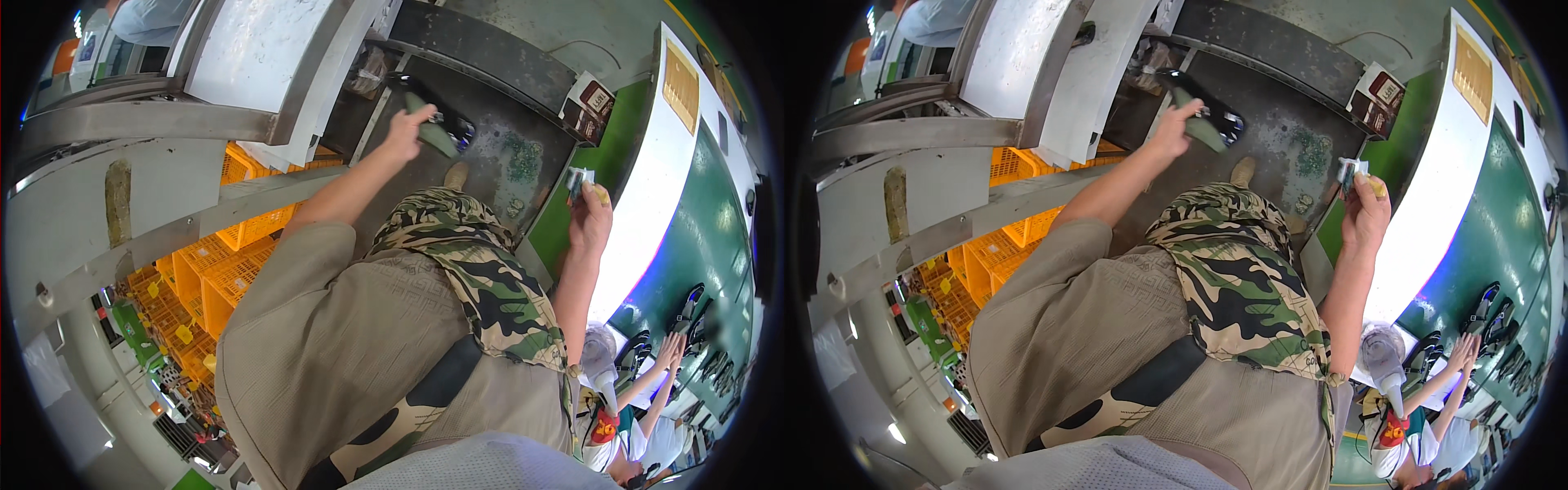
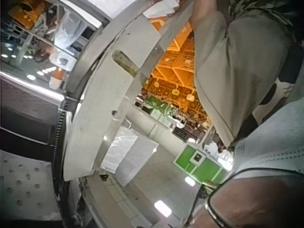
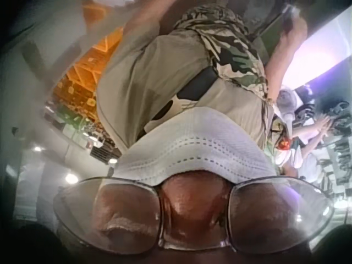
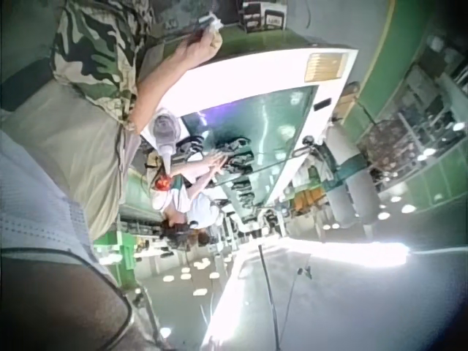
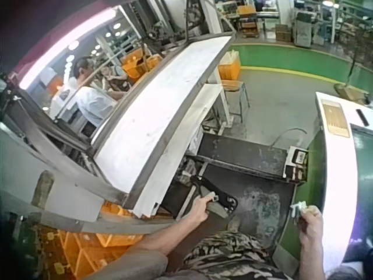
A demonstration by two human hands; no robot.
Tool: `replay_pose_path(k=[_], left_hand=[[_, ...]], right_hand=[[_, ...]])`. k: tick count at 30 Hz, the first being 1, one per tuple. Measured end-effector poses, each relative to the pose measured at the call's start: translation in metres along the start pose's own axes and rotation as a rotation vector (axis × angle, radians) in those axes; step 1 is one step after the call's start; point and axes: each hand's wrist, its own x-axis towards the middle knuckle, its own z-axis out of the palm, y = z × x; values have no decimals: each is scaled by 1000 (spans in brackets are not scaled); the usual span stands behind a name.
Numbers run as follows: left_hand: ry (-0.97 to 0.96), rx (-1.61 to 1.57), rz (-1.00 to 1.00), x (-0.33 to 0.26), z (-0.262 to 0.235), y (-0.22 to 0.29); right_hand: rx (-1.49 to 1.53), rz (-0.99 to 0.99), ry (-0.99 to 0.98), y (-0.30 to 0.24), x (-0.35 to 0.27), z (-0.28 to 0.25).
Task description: The person repeatedly wipes the exterior of black shoes with a small cloth at a factory workstation. They pick up each shoe from the table, wipe it thoroughly, and place it back down, continuing this cycle throughout the clip.
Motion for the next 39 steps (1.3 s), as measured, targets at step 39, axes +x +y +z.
replay_pose_path(k=[39], left_hand=[[-955, 1059, -454, -47, 362, -238]], right_hand=[[281, -376, 698, -59, -144, -228]])
